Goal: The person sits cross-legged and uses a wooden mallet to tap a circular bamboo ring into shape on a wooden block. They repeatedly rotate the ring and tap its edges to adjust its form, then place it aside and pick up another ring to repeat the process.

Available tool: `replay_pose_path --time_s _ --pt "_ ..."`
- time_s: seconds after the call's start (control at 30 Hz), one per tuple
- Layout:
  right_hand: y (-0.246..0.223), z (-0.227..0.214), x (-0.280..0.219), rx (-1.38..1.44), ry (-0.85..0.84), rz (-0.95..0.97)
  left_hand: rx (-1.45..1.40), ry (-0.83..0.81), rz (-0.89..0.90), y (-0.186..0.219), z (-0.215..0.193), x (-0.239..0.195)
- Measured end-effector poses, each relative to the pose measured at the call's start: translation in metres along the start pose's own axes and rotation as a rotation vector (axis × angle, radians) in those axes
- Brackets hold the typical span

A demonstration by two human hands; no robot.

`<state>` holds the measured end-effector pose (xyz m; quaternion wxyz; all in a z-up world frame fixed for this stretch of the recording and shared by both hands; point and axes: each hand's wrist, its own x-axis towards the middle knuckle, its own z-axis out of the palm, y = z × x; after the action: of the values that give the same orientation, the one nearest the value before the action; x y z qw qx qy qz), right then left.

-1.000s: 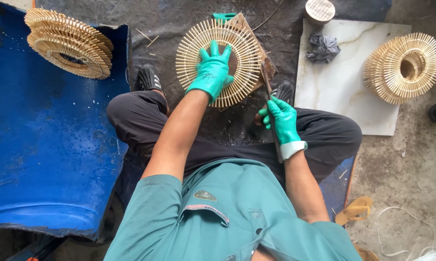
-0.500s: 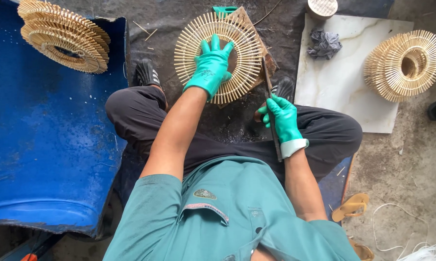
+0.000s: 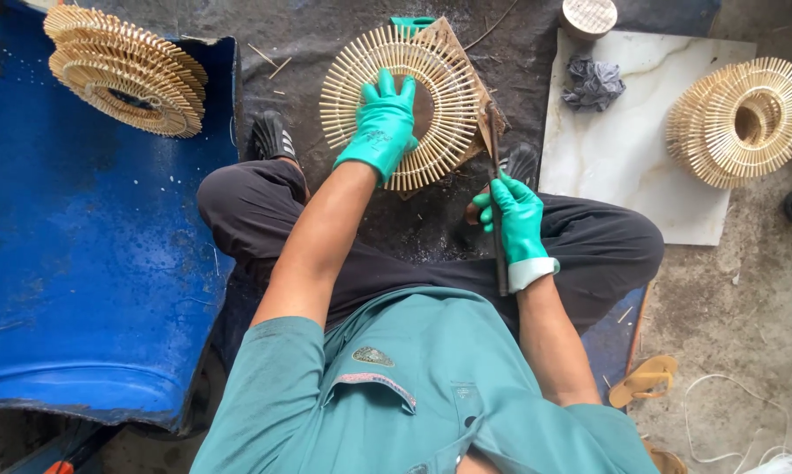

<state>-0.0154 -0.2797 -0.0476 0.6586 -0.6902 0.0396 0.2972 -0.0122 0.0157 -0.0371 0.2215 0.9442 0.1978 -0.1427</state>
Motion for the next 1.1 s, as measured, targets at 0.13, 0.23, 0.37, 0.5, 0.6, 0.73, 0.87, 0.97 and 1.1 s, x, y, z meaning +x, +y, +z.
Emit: replay_pose_path --time_s 0.13,0.23,0.37,0.5,0.6,0.73,0.87,0.97,1.1 --pt "0.000 -0.001 0.002 0.056 -0.076 0.048 -0.034 -0.023 -0.038 0.005 -0.002 -0.002" --pt "0.001 0.000 0.002 0.069 0.013 0.010 -0.032 -0.004 -0.032 0.002 0.001 -0.001" --pt "-0.002 0.001 0.004 0.068 -0.042 0.010 -0.018 -0.019 -0.014 0.002 -0.004 0.001" --pt "-0.001 0.001 0.009 0.083 -0.093 0.064 -0.012 -0.045 -0.017 0.003 -0.006 0.004" --pt "0.001 0.003 0.008 0.101 0.012 -0.013 -0.009 -0.047 -0.001 0.000 -0.007 0.003" --pt "-0.006 0.006 0.010 0.021 -0.044 0.062 -0.003 -0.044 0.031 -0.005 -0.007 0.006" --pt "-0.006 0.004 0.012 0.064 -0.007 0.034 0.036 -0.034 0.044 -0.006 -0.004 0.007" --pt "0.000 0.005 0.015 0.055 -0.014 0.031 0.037 -0.011 0.026 -0.004 -0.009 0.006" --pt "0.000 -0.002 0.015 0.024 -0.054 0.060 0.005 0.012 0.015 -0.001 -0.004 0.007"
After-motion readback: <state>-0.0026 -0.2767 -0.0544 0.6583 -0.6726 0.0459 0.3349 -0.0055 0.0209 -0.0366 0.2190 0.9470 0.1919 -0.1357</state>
